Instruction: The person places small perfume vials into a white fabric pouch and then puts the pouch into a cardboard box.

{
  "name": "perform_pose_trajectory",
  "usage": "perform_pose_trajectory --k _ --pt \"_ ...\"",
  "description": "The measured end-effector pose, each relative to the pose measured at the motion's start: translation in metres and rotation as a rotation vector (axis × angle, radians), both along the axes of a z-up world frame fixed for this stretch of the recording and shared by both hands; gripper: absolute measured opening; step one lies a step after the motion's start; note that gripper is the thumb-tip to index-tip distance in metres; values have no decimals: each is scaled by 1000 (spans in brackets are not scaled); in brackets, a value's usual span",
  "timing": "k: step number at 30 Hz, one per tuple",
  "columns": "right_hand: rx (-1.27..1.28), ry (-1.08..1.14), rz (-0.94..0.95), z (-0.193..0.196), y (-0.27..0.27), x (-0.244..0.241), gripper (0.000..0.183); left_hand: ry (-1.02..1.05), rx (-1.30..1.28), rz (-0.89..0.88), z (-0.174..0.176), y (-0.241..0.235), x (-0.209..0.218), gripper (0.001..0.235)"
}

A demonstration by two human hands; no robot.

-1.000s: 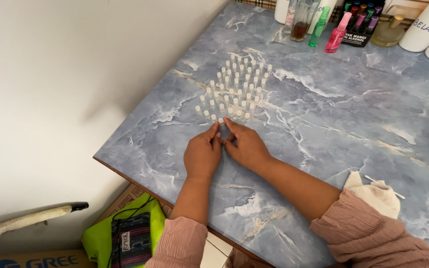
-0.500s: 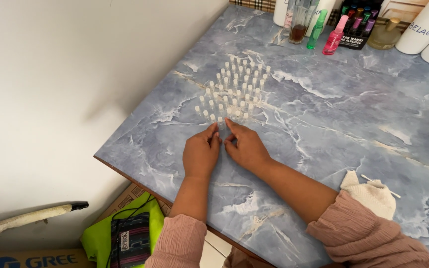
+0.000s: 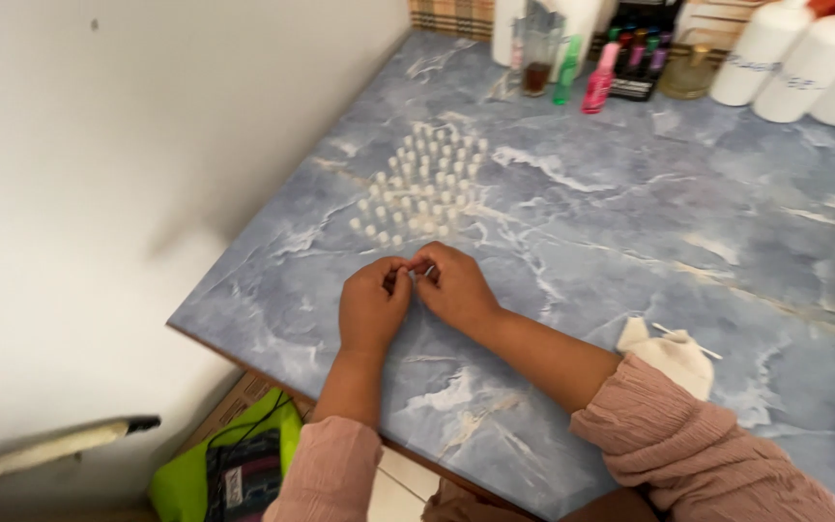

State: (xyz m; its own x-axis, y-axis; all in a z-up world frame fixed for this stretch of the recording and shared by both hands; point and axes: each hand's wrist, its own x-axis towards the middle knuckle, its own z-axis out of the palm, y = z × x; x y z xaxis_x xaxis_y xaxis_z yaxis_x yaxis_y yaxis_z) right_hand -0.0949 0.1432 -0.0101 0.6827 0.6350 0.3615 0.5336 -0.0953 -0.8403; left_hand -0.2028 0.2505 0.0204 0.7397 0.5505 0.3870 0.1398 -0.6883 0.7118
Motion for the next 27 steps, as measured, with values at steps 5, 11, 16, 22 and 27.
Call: perform_pose_trajectory --k 5,11,16,22,27 --pt "-162 -89 30 56 -52 29 21 54 -17 -166 43 -34 19 17" --pt "-240 -286 -124 83 -158 87 19 25 -15 -478 61 -107 100 23" --pt "-319 -172 -396 57 -246 107 17 -14 -35 -679 32 -183 157 27" --pt "-349 -116 -557 14 -311 130 24 154 5 -804 19 -241 188 32" --pt "-401 -89 -606 -18 -325 134 30 213 42 -838 -9 -254 206 31"
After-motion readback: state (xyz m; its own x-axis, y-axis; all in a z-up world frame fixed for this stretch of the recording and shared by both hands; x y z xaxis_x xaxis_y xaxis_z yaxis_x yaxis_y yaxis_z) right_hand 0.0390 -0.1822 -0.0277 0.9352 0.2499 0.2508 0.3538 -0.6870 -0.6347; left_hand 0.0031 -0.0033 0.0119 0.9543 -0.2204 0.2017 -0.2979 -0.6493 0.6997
